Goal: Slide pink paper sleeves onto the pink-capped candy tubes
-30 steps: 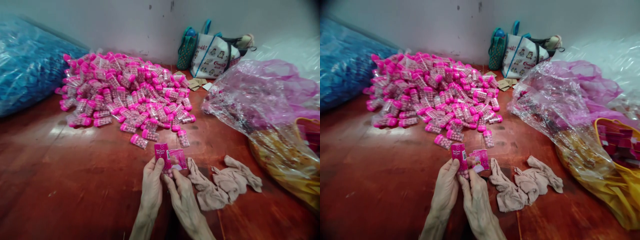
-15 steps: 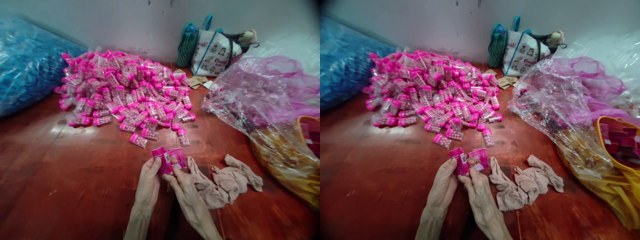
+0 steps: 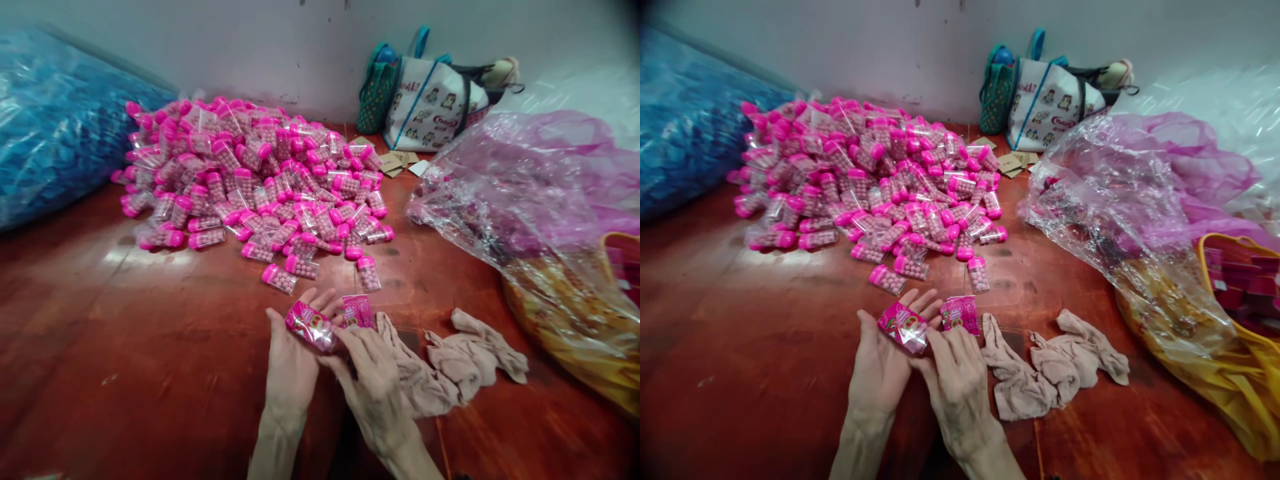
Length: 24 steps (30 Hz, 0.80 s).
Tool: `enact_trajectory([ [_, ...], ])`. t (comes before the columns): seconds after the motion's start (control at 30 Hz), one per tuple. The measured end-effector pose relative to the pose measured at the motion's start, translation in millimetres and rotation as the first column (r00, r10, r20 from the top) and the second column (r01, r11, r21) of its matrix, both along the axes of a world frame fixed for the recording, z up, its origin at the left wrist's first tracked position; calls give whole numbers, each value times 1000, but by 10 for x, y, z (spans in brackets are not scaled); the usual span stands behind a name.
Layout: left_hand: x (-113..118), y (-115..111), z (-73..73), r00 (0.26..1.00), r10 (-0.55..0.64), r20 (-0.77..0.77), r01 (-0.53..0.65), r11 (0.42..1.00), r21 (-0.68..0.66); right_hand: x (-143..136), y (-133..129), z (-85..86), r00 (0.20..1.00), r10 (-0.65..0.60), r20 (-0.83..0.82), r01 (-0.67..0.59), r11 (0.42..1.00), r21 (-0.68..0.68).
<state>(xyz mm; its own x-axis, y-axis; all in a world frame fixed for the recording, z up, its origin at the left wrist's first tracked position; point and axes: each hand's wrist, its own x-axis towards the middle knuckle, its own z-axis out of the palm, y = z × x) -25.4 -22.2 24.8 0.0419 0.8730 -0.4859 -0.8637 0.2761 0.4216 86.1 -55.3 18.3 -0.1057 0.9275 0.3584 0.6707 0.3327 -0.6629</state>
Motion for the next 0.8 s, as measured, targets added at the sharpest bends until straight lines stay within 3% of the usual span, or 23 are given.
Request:
enact_trajectory([
  [0.07, -51, 21, 5, 999, 13, 47, -12, 1000, -16, -35, -28, -6, 986, -35, -165, 22, 997, -78],
  [0.17, -78, 35, -38, 997, 30, 69, -29, 999, -14, -93, -36, -11, 923, -143, -358, 32, 953, -300],
  [0.23, -54, 23, -81, 999, 26, 30, -25, 999, -23, -131, -14, -34, 865, -204, -459, -34, 888, -459],
  [0.33, 13, -31, -134, 995, -4, -100, -1, 998, -55, -181, 31, -102, 691, -326, -646, -194, 777, -599],
  [0.43, 58, -94, -160, 981, -63, -181, 48, 995, -84, -221, 55, -170, 548, -409, -730, -283, 730, -622],
  [0.6, 43, -118, -150, 969, -126, -214, 106, 989, -101, -277, 44, -229, 460, -434, -774, -336, 722, -605],
  [0.8, 7, -113, -189, 965, -156, -208, 125, 980, -155, -323, 52, -304, 455, -444, -772, -337, 717, -610],
])
